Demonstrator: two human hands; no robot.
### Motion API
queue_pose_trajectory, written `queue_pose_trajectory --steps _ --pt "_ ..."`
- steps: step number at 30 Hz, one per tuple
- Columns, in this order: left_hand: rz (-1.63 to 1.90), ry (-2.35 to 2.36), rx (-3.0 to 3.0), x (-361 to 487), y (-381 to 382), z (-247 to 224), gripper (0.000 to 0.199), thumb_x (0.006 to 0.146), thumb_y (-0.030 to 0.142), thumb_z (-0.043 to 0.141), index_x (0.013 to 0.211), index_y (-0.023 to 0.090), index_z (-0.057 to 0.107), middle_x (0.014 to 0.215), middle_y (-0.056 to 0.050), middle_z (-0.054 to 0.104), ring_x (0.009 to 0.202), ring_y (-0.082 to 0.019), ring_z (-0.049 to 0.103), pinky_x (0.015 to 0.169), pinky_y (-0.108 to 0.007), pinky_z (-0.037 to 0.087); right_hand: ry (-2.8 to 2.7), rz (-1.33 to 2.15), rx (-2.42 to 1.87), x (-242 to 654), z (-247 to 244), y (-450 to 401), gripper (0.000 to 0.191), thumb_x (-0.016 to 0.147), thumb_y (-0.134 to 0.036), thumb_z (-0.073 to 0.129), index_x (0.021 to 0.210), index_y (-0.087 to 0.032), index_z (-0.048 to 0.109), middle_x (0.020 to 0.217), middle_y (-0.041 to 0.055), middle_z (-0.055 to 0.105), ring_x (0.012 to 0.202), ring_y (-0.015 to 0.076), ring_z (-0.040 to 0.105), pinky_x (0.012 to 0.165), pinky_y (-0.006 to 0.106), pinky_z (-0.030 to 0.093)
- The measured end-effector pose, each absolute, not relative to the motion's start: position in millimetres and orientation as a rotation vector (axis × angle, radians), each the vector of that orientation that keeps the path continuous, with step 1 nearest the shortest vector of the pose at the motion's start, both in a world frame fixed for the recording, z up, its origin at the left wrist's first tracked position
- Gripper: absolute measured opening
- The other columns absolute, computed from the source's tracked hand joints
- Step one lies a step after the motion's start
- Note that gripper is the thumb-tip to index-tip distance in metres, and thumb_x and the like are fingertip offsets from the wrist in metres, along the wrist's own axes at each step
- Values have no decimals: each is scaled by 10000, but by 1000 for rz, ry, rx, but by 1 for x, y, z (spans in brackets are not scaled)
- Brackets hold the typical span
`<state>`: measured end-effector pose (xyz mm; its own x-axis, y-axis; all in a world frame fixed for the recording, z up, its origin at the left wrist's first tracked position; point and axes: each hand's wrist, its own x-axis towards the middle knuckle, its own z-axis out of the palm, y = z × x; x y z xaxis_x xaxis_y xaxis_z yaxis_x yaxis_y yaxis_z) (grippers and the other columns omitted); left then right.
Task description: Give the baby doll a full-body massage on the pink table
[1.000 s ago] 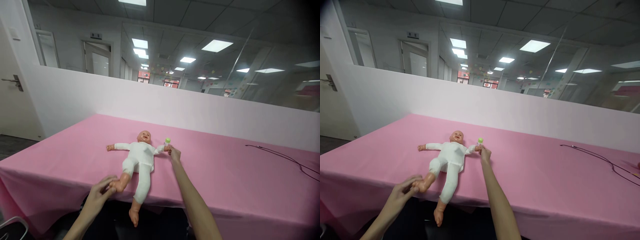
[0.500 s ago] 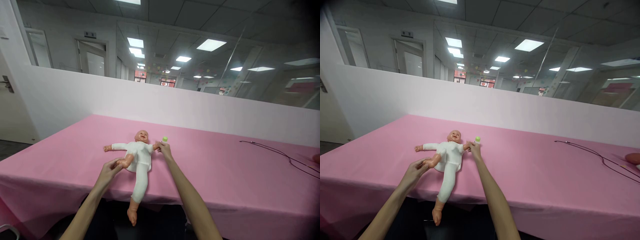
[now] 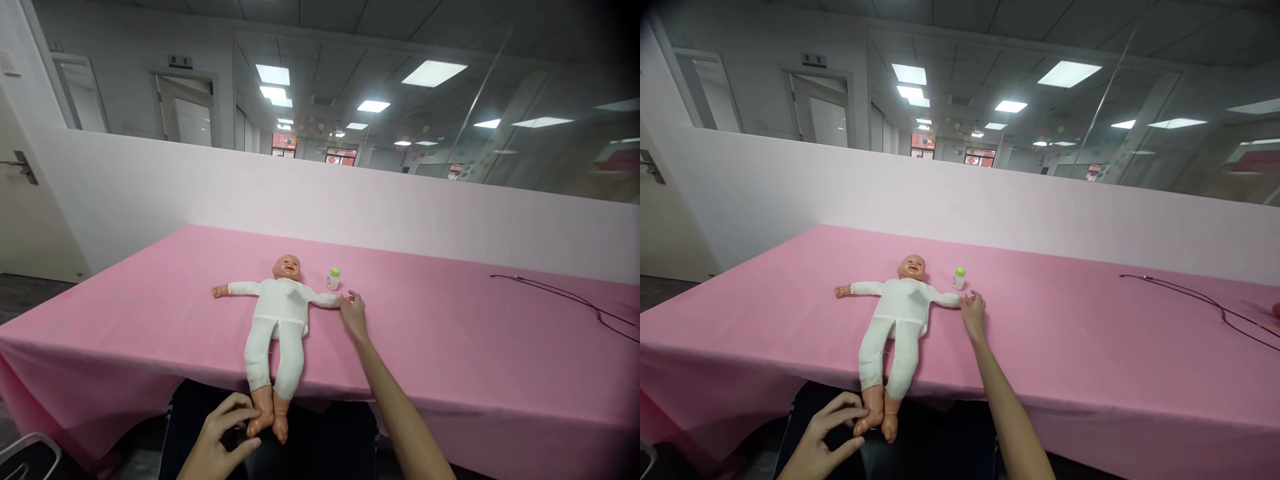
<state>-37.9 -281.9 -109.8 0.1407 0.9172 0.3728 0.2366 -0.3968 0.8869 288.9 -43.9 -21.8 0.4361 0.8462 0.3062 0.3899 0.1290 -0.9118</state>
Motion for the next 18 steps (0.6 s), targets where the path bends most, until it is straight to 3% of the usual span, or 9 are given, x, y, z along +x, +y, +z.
queue_pose_trajectory --steps 1,3,5,7,10,12,14,16,18 --pt "1277 1132 1794 -43 -279 -103 216 884 435 773 1008 275 851 991 -99 743 849 -230 728 742 -297 611 -1198 509 -1452 285 -24 -62 482 769 -470 702 1146 -174 655 1136 148 693 887 249 683 719 325 547" --pt "1323 1221 1817 -56 -269 -87 228 937 427 712 883 241 832 926 -85 735 799 -207 701 726 -280 581 -1387 783 -1357 275 -36 -108 438 823 -589 673 1021 -199 639 927 86 700 700 205 644 596 305 503" --pt "1416 1342 1790 -71 -248 -68 327 959 458 672 774 212 782 881 -79 724 808 -210 685 739 -282 565 -1607 1229 -1286 264 -56 -159 522 883 -726 576 912 -205 611 750 46 676 554 177 597 512 293 453" --pt "1521 1464 1743 -87 -215 -49 359 945 521 667 798 207 758 920 -82 731 846 -225 680 717 -287 560 -1755 1479 -1326 251 -80 -204 629 878 -810 535 929 -190 631 733 57 701 542 178 613 506 285 438" --pt "1568 1610 1716 -112 -148 -26 429 942 595 620 1075 215 767 1125 -104 745 997 -265 696 815 -341 579 -1651 1526 -1346 226 -110 -246 830 860 -914 443 998 -141 712 907 128 745 719 210 686 648 328 522" --pt "1471 1785 1788 -126 -101 -20 531 943 586 581 1275 190 705 1320 -155 693 1192 -320 652 970 -417 541 -1409 1756 -1107 209 -117 -256 925 829 -943 464 1222 -141 704 1133 168 746 966 260 721 860 393 561" --pt "1272 1936 1888 -138 -61 -22 604 911 565 590 1332 137 661 1401 -221 642 1317 -382 577 1061 -480 472 -1115 1952 -861 194 -116 -259 962 813 -939 512 1391 -180 634 1295 162 709 1167 277 684 1041 425 507" --pt "1017 1938 1971 -150 -35 -29 568 838 554 661 1239 153 697 1279 -213 706 1222 -391 631 996 -460 488 -911 2024 -756 186 -114 -261 937 803 -914 576 1410 -202 628 1352 147 691 1262 277 646 1113 418 461" --pt "866 1863 2029 -160 -22 -37 462 777 535 711 1088 195 735 1087 -162 762 1037 -359 694 875 -405 505 -810 1991 -801 186 -116 -266 884 769 -873 676 1342 -200 667 1306 145 709 1245 285 661 1083 412 486"
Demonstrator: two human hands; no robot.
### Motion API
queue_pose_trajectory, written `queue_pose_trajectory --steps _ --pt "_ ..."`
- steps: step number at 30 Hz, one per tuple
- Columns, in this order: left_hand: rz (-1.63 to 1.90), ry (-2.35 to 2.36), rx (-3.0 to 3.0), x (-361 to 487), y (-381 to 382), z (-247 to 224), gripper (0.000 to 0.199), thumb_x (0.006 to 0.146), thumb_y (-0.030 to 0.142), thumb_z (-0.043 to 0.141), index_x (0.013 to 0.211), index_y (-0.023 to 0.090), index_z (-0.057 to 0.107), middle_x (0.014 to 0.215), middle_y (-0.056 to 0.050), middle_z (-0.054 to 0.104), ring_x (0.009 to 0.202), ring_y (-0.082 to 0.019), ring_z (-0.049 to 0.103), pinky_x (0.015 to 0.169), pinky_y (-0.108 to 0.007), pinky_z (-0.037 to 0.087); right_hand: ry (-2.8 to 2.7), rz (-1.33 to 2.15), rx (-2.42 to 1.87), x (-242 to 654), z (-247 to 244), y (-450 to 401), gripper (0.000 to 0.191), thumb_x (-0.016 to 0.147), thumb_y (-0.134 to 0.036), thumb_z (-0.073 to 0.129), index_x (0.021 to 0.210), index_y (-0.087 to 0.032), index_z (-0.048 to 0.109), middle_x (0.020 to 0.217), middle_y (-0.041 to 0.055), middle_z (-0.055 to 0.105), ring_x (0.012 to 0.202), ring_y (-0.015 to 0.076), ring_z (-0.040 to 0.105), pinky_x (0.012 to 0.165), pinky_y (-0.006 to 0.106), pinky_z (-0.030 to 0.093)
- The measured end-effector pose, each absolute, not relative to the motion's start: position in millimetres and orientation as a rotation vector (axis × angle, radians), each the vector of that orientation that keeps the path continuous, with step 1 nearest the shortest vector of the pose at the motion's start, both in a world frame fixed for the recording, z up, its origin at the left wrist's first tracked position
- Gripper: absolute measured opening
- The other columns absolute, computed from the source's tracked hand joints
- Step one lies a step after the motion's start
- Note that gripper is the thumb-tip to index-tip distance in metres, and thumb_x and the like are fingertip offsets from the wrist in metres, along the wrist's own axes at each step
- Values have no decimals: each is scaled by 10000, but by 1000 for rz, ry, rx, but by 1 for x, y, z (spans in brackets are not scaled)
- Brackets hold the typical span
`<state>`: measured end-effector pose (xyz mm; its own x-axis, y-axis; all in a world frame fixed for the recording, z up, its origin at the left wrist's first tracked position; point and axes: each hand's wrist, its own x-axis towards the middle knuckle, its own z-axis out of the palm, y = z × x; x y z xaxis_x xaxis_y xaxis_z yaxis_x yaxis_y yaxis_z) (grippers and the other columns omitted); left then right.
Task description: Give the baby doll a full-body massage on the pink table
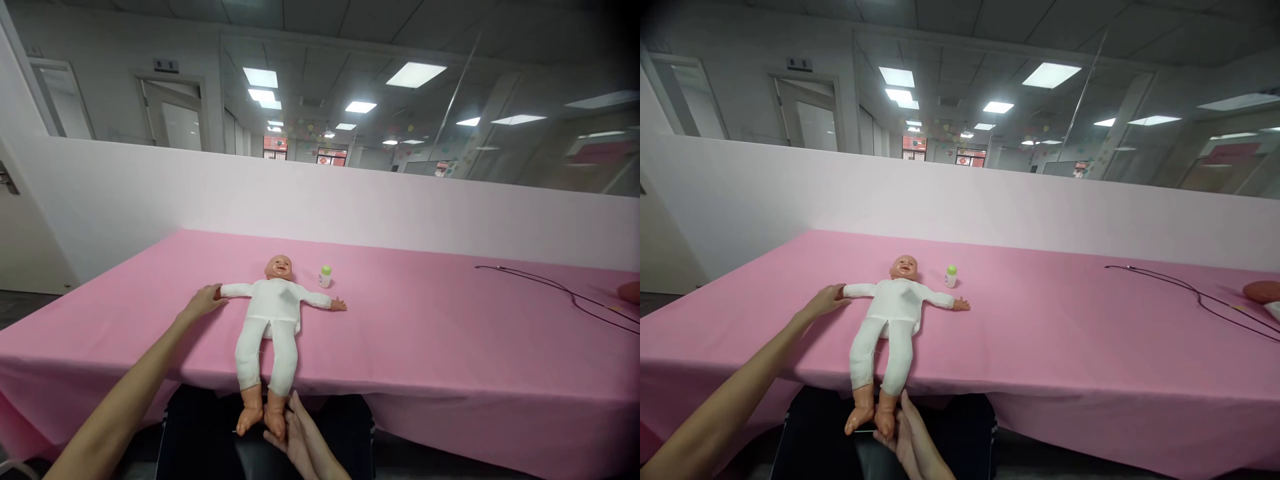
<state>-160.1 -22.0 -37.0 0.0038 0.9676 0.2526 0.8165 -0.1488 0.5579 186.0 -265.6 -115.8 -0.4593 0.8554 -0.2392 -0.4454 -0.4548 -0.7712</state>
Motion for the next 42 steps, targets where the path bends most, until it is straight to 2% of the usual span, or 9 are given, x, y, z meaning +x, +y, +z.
queue_pose_trajectory --steps 3,6,12,17,20,29,35,39,42 --pt "897 1771 1987 -173 -18 -43 348 693 483 759 923 221 755 937 -112 773 871 -319 700 742 -353 475 -753 1757 -925 197 -125 -276 827 744 -773 798 1337 -219 637 1175 127 727 1031 271 735 893 398 573" --pt "1042 1651 1735 -178 -17 -41 392 559 441 849 863 204 777 876 -95 773 818 -305 686 672 -335 462 -856 1426 -951 210 -129 -282 797 805 -661 820 1452 -285 544 1203 110 687 907 238 726 751 368 595" --pt "1498 1197 1184 -149 -6 -31 526 514 470 970 884 167 749 901 -78 731 832 -219 669 761 -341 536 -1139 937 -974 222 -106 -257 595 781 -509 889 1302 -286 706 1512 131 556 1377 362 550 1028 444 578" --pt "1803 1182 1084 -97 3 -26 460 567 496 945 786 173 702 842 -42 695 818 -189 635 782 -329 519 -1176 1078 -667 215 -69 -216 520 804 -571 860 1202 -271 714 1634 153 417 1043 320 746 718 406 663" --pt "1859 1083 1214 -63 1 -25 392 651 456 903 865 170 742 924 -65 745 866 -211 661 827 -341 522 -1210 1177 -499 206 -44 -191 499 882 -639 752 1213 -273 681 1611 153 433 928 262 770 711 409 670" --pt "1570 1158 1535 -22 -9 -36 314 773 420 827 980 184 816 992 -107 804 917 -267 731 825 -364 543 -1511 1197 -696 169 -23 -110 475 916 -561 732 1251 -234 651 1172 98 662 671 155 731 481 239 572" --pt "1780 1145 1141 -67 -13 -31 402 661 493 894 866 168 775 897 -77 757 824 -212 680 754 -326 534 -1421 1372 -518 211 -31 -168 409 872 -474 821 1171 -213 721 1460 160 563 691 154 743 599 298 626" --pt "1875 1264 648 -95 -13 -37 468 566 503 922 806 157 718 844 -48 710 783 -177 643 733 -305 512 -1543 1639 -495 239 -52 -224 415 786 -355 915 1162 -246 774 1424 113 560 829 179 761 753 326 630" --pt "1878 1281 749 -88 -12 -32 459 604 505 899 855 159 734 893 -62 729 835 -201 657 750 -318 510 -1571 1679 -544 238 -48 -230 413 760 -321 932 1142 -244 795 1391 93 577 899 188 751 867 359 614"
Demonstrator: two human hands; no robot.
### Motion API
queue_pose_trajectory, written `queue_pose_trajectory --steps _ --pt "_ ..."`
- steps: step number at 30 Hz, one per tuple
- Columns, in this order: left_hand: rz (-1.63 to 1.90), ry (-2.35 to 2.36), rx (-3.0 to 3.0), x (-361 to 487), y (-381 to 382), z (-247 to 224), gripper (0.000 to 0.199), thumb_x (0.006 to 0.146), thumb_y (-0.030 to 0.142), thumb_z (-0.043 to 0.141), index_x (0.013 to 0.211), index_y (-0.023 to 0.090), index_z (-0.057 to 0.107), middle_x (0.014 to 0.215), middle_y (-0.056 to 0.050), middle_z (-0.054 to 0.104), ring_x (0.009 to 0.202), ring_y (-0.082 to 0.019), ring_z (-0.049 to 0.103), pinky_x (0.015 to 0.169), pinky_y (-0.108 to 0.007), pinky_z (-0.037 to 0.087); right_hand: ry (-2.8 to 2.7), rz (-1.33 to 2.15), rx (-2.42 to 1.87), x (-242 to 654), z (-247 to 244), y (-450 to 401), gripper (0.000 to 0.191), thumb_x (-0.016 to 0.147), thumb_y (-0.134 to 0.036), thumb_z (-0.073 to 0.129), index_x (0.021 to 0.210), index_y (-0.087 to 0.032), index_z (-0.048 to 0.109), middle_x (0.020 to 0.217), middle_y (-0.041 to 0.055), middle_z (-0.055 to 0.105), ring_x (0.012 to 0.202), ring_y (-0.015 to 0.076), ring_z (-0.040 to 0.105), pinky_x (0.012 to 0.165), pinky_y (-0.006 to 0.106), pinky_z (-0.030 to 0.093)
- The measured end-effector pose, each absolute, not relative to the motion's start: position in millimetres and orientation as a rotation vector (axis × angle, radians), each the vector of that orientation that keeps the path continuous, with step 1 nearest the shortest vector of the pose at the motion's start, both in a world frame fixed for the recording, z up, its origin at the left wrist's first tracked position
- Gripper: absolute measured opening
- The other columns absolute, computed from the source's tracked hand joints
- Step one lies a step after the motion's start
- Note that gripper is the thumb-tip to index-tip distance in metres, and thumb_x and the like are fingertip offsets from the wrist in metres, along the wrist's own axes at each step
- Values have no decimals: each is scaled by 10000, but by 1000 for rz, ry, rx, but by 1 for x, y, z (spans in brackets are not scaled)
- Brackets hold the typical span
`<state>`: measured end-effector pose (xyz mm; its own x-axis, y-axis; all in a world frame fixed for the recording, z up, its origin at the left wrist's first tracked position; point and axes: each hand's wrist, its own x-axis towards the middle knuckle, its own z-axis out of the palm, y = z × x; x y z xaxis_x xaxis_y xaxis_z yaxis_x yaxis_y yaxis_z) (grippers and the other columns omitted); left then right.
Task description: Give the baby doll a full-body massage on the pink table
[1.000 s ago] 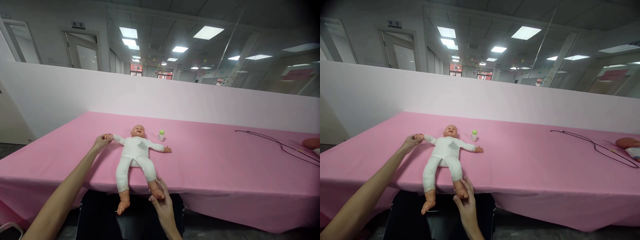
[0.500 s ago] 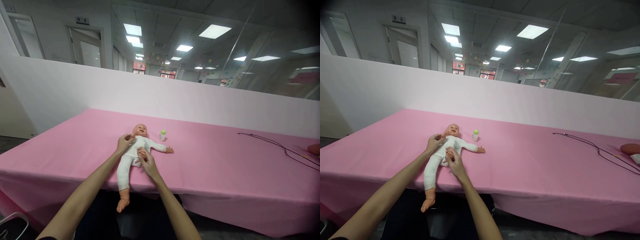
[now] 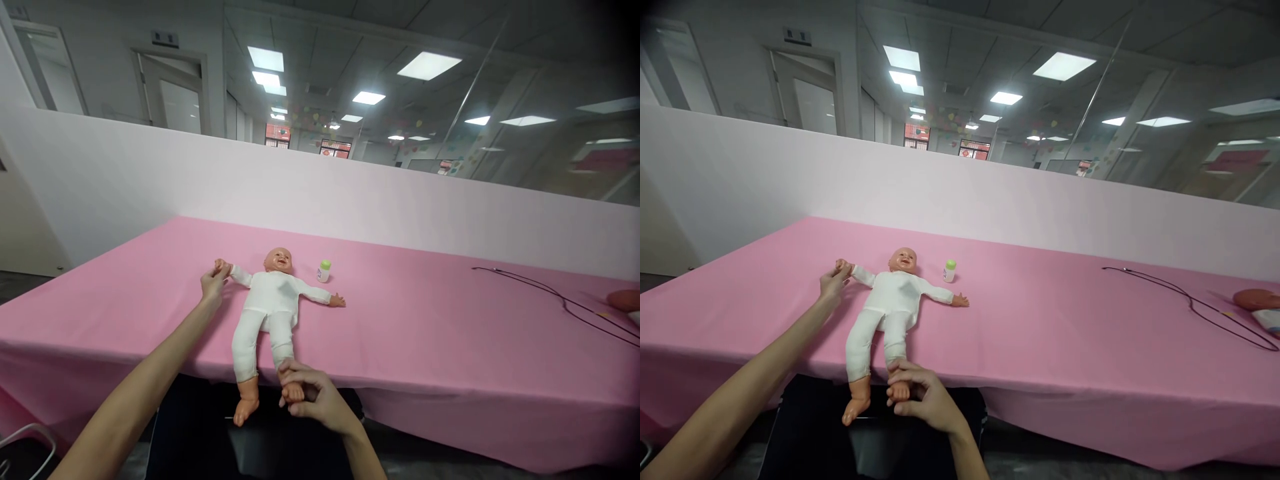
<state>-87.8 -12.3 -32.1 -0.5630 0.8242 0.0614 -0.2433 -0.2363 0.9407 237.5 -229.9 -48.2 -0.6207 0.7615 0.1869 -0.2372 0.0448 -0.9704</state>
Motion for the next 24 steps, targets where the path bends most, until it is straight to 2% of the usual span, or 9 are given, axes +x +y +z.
queue_pose_trajectory --steps 4,6,10,13,16,20,22,24 --pt "1812 1227 1280 -50 -18 -18 380 697 473 852 908 165 781 961 -108 782 911 -264 696 795 -357 524 -1497 1465 -575 216 -19 -187 448 836 -472 850 1196 -219 763 1437 129 593 792 177 743 754 342 627" --pt "1668 1203 1551 -32 -23 -18 341 730 437 839 953 180 811 983 -111 800 931 -279 713 822 -363 524 -1447 1368 -641 204 -9 -156 473 870 -488 815 1239 -202 738 1344 134 662 784 179 732 742 337 622" --pt "1537 1351 1672 -18 -33 -28 293 753 426 819 962 221 824 963 -87 808 906 -269 724 845 -360 514 -1281 1371 -730 191 -13 -118 580 776 -501 899 1228 -178 732 1082 91 745 792 179 698 758 320 600" --pt "1617 1278 1619 -29 -32 -29 295 768 447 812 933 202 809 969 -96 798 917 -260 715 862 -357 517 -1153 1419 -656 202 -21 -130 572 790 -515 890 1242 -200 736 1174 100 729 780 152 669 794 319 587" --pt "1735 1247 1323 -53 -25 -26 364 735 506 825 862 170 764 908 -92 765 853 -237 687 780 -337 525 -1236 1470 -573 226 -29 -170 533 764 -543 901 1161 -208 784 1369 134 654 760 152 675 772 339 592" --pt "1829 1397 817 -81 -18 -35 398 709 533 810 822 170 693 835 -43 701 762 -189 643 689 -301 507 -1537 1597 -651 241 -37 -221 480 672 -366 986 1111 -245 830 1375 100 642 1047 258 706 898 398 603" --pt "1864 1473 797 -82 -20 -39 371 746 528 783 795 176 678 803 -33 684 743 -183 631 672 -293 494 -1642 1606 -681 236 -36 -228 448 690 -310 975 1113 -254 838 1335 91 667 1166 287 676 982 421 578" --pt "1888 1442 967 -71 -26 -37 345 793 521 762 813 181 704 833 -43 706 776 -196 645 700 -299 499 -1654 1542 -674 226 -29 -219 450 711 -324 961 1137 -251 834 1348 98 679 1211 302 663 1025 443 562"
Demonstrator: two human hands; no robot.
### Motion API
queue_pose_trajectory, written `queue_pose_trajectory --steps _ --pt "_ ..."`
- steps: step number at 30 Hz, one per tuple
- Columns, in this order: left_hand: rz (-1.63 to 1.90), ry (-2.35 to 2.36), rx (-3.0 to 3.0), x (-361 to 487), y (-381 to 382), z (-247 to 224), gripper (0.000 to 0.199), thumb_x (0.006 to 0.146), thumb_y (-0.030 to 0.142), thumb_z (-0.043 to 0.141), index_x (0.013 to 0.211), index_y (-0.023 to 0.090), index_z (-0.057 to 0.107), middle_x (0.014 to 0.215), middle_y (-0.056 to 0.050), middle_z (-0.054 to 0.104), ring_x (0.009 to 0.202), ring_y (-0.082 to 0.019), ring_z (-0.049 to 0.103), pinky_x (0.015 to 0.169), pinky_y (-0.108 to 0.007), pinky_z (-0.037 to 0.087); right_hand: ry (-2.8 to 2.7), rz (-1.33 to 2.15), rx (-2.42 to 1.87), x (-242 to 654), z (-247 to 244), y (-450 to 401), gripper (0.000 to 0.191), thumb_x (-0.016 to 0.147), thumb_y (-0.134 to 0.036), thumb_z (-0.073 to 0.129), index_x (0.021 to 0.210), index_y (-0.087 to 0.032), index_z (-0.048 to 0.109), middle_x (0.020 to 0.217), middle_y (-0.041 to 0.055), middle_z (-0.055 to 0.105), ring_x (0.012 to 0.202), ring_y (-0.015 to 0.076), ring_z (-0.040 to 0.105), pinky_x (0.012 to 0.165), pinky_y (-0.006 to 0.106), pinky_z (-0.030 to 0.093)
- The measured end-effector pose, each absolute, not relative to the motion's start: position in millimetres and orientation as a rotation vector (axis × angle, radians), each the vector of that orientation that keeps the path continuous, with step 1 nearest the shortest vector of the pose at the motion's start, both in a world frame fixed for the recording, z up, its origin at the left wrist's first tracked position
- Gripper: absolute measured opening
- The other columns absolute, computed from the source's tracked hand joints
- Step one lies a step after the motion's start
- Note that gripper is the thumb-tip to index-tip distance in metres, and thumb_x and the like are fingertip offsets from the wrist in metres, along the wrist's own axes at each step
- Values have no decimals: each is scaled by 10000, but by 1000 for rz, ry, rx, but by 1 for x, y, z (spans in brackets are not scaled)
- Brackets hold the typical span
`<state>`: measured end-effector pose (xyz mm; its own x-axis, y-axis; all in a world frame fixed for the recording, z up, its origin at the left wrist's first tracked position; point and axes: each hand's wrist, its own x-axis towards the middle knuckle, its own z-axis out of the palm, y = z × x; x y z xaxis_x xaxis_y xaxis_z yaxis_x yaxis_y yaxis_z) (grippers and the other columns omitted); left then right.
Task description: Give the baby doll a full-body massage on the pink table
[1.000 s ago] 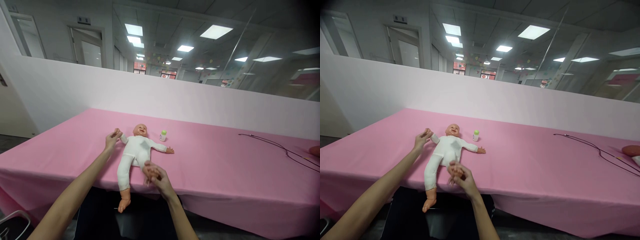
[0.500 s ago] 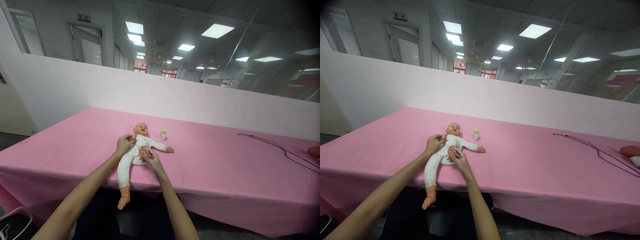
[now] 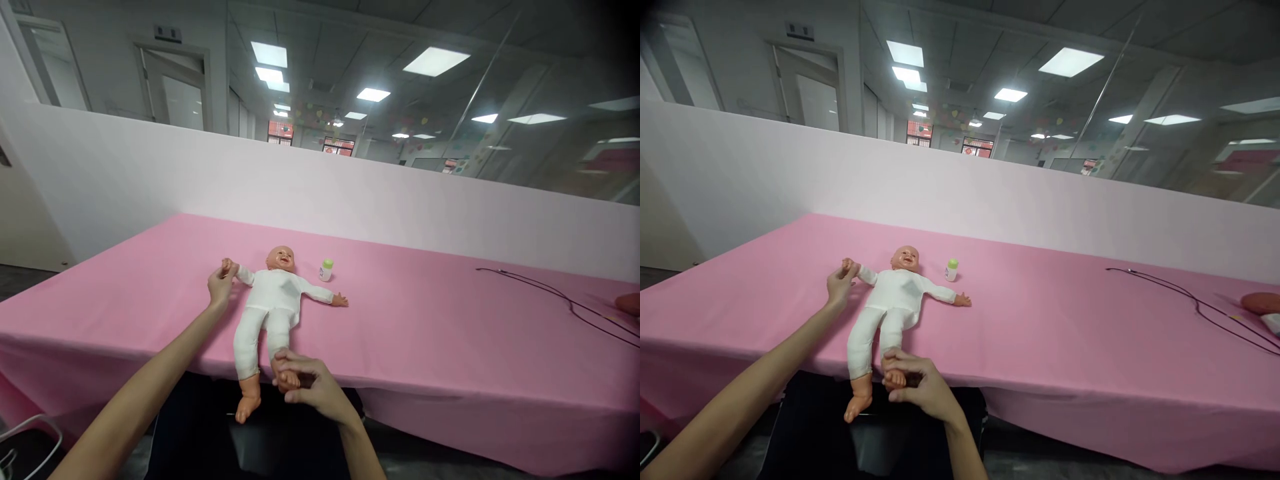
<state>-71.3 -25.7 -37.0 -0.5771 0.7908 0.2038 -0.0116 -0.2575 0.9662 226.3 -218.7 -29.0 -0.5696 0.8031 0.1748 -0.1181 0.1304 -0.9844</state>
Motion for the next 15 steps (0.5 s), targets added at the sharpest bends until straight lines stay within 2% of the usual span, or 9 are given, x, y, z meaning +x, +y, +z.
queue_pose_trajectory --steps 2,4,6,8,11,13,15 --pt "1889 1332 1235 -55 -33 -30 314 821 501 761 870 191 757 907 -62 751 849 -222 678 778 -316 517 -1583 1435 -685 215 -17 -197 466 755 -370 929 1193 -258 814 1408 106 662 1132 289 706 982 450 593" --pt "1797 1267 1482 -39 -38 -22 295 810 476 784 916 201 803 949 -76 786 885 -250 707 828 -332 522 -1509 1337 -741 204 -5 -168 483 821 -429 870 1264 -257 780 1434 120 649 959 246 752 869 424 638" --pt "1608 1285 1660 -27 -42 -17 288 787 455 799 944 217 835 933 -85 807 853 -268 724 809 -341 517 -1486 1303 -815 194 3 -140 550 845 -486 837 1322 -228 743 1336 140 703 806 213 762 749 377 653" --pt "1461 1337 1751 -21 -42 -16 280 790 446 790 968 239 848 936 -90 817 829 -273 728 779 -339 504 -1453 1335 -849 188 7 -122 609 855 -532 815 1361 -208 710 1258 141 733 733 196 762 690 341 646" --pt "1500 1331 1719 -26 -40 -20 284 811 466 781 977 244 844 973 -92 816 867 -271 731 792 -338 503 -1419 1380 -790 192 6 -122 575 875 -522 805 1353 -218 710 1318 137 708 824 194 770 770 335 644" --pt "1604 1285 1605 -39 -37 -23 309 810 501 789 907 210 823 935 -99 801 855 -262 721 773 -336 505 -1460 1426 -715 205 3 -142 517 846 -470 846 1289 -221 750 1413 138 653 926 214 760 841 370 643" --pt "1717 1306 1360 -58 -33 -26 366 785 539 802 838 178 783 870 -99 773 811 -251 700 711 -327 493 -1515 1519 -657 221 -3 -170 488 786 -428 900 1215 -226 787 1474 131 604 938 228 752 864 418 641"
